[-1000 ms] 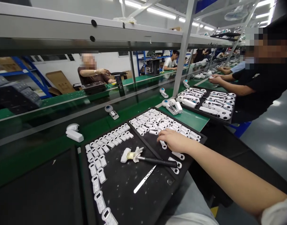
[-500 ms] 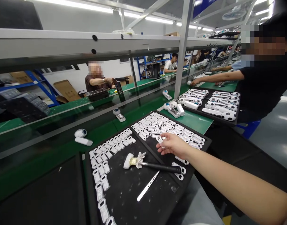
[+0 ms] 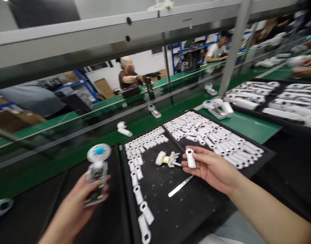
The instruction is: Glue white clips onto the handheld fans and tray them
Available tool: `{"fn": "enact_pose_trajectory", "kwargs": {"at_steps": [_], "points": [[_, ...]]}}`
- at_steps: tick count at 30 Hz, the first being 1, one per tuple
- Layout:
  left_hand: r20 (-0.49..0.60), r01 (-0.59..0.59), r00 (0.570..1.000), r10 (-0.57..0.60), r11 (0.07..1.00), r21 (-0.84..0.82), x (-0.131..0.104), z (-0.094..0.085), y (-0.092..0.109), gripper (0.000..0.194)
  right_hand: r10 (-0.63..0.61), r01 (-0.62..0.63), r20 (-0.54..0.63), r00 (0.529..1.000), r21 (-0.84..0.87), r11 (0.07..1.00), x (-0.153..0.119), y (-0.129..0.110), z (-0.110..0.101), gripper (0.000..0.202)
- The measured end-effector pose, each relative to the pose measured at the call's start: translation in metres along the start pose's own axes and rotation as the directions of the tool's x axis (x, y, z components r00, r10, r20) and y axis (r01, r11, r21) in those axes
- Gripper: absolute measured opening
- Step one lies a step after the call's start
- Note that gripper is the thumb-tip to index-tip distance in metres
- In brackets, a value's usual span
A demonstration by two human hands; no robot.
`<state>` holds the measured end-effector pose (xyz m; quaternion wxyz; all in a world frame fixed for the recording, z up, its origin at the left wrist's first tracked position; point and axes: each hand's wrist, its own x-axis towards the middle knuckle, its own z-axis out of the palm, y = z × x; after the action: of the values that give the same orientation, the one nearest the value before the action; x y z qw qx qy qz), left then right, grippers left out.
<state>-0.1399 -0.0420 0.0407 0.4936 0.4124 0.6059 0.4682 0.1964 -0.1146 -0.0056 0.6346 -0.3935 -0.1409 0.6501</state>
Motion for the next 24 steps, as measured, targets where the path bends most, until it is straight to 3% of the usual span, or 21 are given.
{"fn": "enact_pose_trajectory", "kwargs": {"at_steps": [2, 4, 8, 11, 17, 19, 20, 22, 24], "points": [[0.251, -0.057, 0.966, 0.068, 0.997, -0.048, -0.010, 0.024, -0.009, 0.081, -0.030, 0.032, 0.046, 0.998, -0.048, 0.998, -0.005, 0.015, 0.013, 0.038], [0.384, -0.139, 0.910, 0.155, 0.988, -0.068, -0.022, 0.056, -0.017, 0.095, -0.082, 0.092, 0.085, 0.993, -0.124, 0.988, -0.010, 0.030, 0.027, 0.043], [0.538, -0.125, 0.836, 0.111, 0.992, -0.010, -0.050, 0.108, -0.027, 0.107, -0.215, 0.230, 0.089, 0.973, -0.248, 0.941, -0.014, 0.049, 0.050, 0.039], [0.538, -0.188, 0.836, 0.110, 0.978, 0.093, -0.061, 0.120, -0.030, 0.106, -0.294, 0.291, 0.033, 0.955, -0.284, 0.914, -0.012, 0.054, 0.054, 0.038], [0.497, -0.353, 0.842, 0.208, 0.910, 0.218, -0.059, 0.116, -0.047, 0.093, -0.317, 0.311, 0.062, 0.946, -0.448, 0.839, -0.013, 0.062, 0.048, 0.030], [0.497, -0.323, 0.840, 0.217, 0.937, 0.136, -0.056, 0.114, -0.048, 0.088, -0.406, 0.428, 0.186, 0.895, -0.615, 0.662, -0.010, 0.060, 0.039, 0.031], [0.503, -0.280, 0.839, 0.207, 0.957, 0.073, -0.055, 0.113, -0.047, 0.086, -0.455, 0.489, 0.268, 0.849, -0.725, 0.485, -0.007, 0.057, 0.033, 0.036], [0.517, -0.164, 0.840, 0.166, 0.985, -0.051, -0.051, 0.109, -0.040, 0.080, -0.469, 0.469, 0.419, 0.777, -0.883, -0.011, 0.002, 0.049, 0.015, 0.049], [0.513, -0.058, 0.849, 0.126, 0.987, -0.147, -0.047, 0.103, -0.031, 0.071, -0.387, 0.289, 0.470, 0.794, -0.850, -0.441, 0.015, 0.040, -0.005, 0.041]]}}
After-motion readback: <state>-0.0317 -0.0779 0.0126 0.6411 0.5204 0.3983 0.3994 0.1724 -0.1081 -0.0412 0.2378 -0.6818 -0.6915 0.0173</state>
